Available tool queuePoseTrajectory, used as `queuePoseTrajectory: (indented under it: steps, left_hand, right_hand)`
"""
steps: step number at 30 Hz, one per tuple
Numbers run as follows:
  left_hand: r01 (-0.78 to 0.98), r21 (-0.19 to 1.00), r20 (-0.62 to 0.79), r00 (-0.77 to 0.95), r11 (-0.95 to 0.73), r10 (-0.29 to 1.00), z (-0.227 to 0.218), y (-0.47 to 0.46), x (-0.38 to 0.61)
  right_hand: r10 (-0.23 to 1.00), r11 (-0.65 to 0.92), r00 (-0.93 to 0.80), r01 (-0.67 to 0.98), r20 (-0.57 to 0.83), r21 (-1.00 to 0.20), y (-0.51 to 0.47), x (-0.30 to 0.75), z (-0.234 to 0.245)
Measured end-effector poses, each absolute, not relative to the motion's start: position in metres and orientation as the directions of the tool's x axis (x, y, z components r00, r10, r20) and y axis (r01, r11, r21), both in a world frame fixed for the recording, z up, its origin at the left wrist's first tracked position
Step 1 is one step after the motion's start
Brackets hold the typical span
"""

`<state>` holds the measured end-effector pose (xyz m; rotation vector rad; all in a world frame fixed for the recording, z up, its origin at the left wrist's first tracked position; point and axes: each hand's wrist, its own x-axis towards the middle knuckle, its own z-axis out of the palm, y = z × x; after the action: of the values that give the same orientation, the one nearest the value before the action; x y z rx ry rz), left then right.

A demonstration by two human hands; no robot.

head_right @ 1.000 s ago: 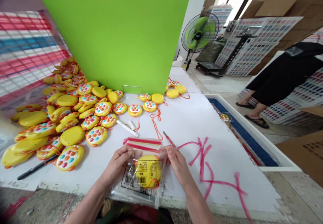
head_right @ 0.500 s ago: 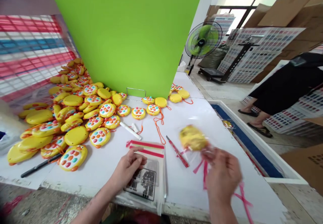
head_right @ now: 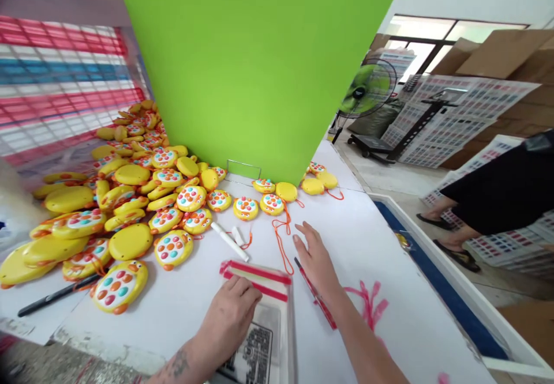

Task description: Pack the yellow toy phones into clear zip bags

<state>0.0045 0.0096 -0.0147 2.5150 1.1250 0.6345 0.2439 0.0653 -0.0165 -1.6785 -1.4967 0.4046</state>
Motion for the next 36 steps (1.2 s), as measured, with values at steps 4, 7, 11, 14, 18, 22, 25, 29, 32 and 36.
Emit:
queuePoseTrajectory:
  steps: [4, 7, 11, 14, 18, 22, 25, 29, 32, 36]
  left_hand:
    - [0.607, 0.490, 0.279, 0.571, -0.626, 0.772, -0.014, 0.009, 0.004]
    - [0.583, 0.530, 0.293, 0.557, -0.616, 0.778, -0.013, 0.009, 0.003]
    - [0.546, 0.572, 0.319, 0.540, -0.612, 0.779, -0.014, 0.011, 0.003]
    - [0.529, 0.569, 0.342, 0.544, -0.630, 0.766, -0.016, 0.013, 0.004]
    - [0.524, 0.550, 0.371, 0.545, -0.650, 0.752, -0.021, 0.015, 0.004]
    - [0.546, 0.547, 0.338, 0.549, -0.635, 0.764, -0.020, 0.014, 0.004]
    - [0.564, 0.552, 0.307, 0.547, -0.614, 0.779, -0.016, 0.012, 0.004]
    - [0.561, 0.572, 0.303, 0.533, -0.598, 0.790, -0.012, 0.012, 0.004]
    - [0.554, 0.579, 0.307, 0.531, -0.598, 0.790, -0.011, 0.012, 0.003]
    - [0.566, 0.564, 0.299, 0.539, -0.602, 0.787, -0.010, 0.010, 0.003]
  right_hand:
    - [0.924, -0.053, 0.309, 0.685, 0.224, -0.726, 0.129, 0.255, -0.032]
    - [0.897, -0.173, 0.409, 0.673, 0.167, -0.720, 0.170, 0.272, -0.039]
    - [0.872, -0.282, 0.475, 0.686, 0.119, -0.671, 0.205, 0.295, -0.042]
    - [0.896, -0.294, 0.434, 0.739, 0.094, -0.606, 0.218, 0.302, -0.043]
    - [0.946, -0.242, 0.319, 0.811, 0.055, -0.532, 0.215, 0.298, -0.042]
    - [0.988, -0.137, 0.157, 0.865, -0.001, -0.483, 0.186, 0.287, -0.039]
    - [0.997, -0.056, 0.026, 0.873, -0.070, -0.484, 0.153, 0.281, -0.029]
    - [0.967, 0.033, -0.162, 0.845, -0.196, -0.533, 0.119, 0.280, -0.006]
    - [0.965, 0.053, -0.192, 0.811, -0.180, -0.583, 0.119, 0.287, 0.007]
    - [0.973, -0.054, 0.188, 0.757, 0.137, -0.651, 0.153, 0.307, 0.008]
